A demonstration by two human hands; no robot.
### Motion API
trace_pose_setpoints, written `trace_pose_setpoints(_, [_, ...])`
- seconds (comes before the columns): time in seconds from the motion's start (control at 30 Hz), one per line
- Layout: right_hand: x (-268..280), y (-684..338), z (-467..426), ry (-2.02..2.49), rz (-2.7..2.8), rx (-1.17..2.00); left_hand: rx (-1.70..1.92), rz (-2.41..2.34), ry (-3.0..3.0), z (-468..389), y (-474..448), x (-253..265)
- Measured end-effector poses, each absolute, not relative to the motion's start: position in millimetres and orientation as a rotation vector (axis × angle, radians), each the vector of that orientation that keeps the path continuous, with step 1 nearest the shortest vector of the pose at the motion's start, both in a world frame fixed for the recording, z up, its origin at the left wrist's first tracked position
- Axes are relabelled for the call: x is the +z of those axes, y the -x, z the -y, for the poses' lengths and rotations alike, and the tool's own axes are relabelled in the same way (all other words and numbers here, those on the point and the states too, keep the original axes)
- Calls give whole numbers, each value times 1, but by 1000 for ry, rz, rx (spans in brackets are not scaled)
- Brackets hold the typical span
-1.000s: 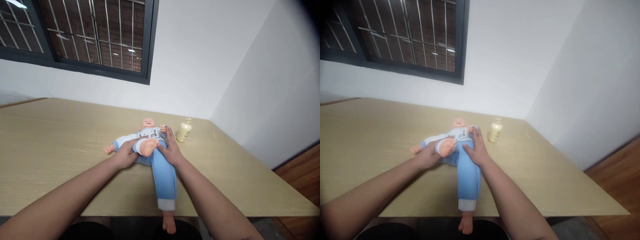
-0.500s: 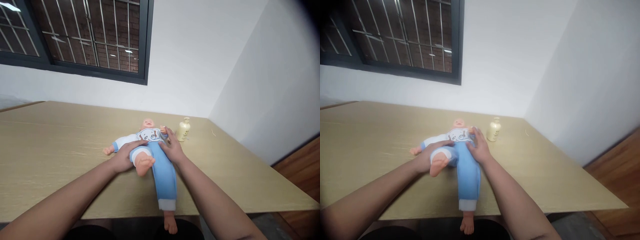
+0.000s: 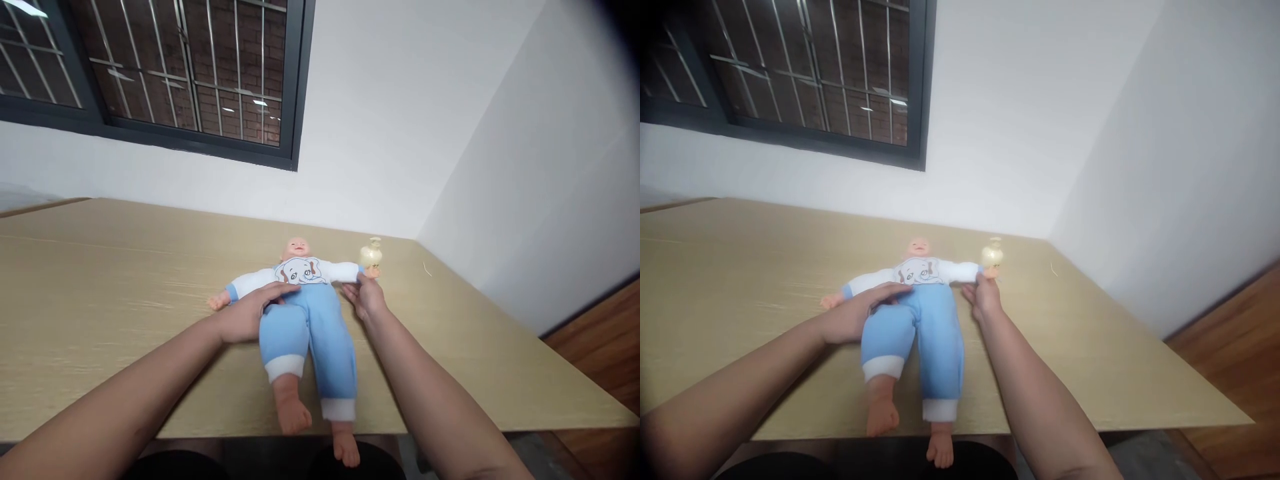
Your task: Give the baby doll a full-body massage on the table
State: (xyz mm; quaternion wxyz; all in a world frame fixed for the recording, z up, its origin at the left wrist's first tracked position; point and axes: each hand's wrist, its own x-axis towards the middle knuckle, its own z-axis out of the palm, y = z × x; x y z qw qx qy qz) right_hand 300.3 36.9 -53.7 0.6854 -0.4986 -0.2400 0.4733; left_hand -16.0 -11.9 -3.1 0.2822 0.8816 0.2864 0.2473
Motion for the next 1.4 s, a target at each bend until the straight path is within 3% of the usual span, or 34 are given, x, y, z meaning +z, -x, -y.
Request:
trace_pose_setpoints(0.2, [-51, -292, -31, 1216, 660, 1160, 665, -727, -2373, 8, 17, -4])
trace_pose_setpoints(0.47, [-35, -284, -9, 1310, 1031, 1437, 324, -722, -2480, 17, 22, 11])
trace_pose_setpoints(0.77, [-25, -271, 11, 1097, 1446, 1555, 265, -497, -2222, 3, 44, 18])
trace_pose_setpoints(0.87, [-32, -267, 9, 1189, 1619, 1363, 509, -580, -1954, -10, 46, 10])
trace_pose_setpoints(1.03, [-30, -245, 11, 1529, 1941, 605, 896, -1383, -1793, -29, 35, -18])
trace_pose_setpoints(1.17, [-13, -237, 31, 1606, 2109, 226, 790, -1803, -1881, -34, 32, -28])
trace_pose_setpoints(1.4, [4, -229, 81, 1294, 2685, 111, 593, -1824, -1948, -23, 26, -28])
